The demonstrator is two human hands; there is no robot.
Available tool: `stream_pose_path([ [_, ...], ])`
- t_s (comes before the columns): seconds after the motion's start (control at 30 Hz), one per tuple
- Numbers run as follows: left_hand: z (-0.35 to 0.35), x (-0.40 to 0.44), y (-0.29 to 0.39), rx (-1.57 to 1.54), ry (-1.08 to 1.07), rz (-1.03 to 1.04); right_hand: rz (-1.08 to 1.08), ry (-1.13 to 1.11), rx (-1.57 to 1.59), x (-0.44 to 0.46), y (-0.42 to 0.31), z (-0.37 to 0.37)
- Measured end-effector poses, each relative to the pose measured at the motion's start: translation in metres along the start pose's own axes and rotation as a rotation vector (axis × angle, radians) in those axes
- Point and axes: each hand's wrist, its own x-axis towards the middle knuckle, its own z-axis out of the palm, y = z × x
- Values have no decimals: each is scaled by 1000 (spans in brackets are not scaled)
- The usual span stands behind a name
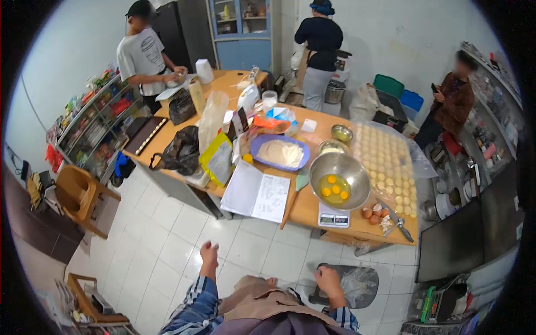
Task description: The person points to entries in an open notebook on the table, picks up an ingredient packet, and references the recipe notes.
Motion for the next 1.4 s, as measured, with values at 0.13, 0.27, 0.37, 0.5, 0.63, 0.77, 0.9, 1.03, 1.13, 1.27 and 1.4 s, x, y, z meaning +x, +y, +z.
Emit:
stream_pose_path([
  [0.13,30,-12,91,-338,42,247,-15,-39,-37,3,3,1],
  [0.27,59,1,156,-220,31,320,-49,-15,-49,15,-16,-1],
  [0.37,78,11,221,-67,42,347,-73,-65,-49,46,-35,2],
  [0.5,103,64,259,196,102,707,-123,64,29,98,-93,-1],
  [0.63,94,83,304,263,153,909,-152,157,101,152,-153,-1],
  [0.77,57,124,342,68,162,994,-96,130,168,189,-197,-4],
  [0.9,17,132,421,-96,210,1333,-16,82,94,223,-207,-3],
  [1.03,16,154,450,-307,223,1299,-4,114,71,247,-222,-10],
  [1.13,15,163,465,-55,343,1348,-41,135,15,262,-222,-9],
  [1.27,14,166,481,-241,-97,922,-64,133,25,275,-232,-13],
  [1.4,22,193,496,-270,-525,642,-34,114,26,279,-240,-23],
])
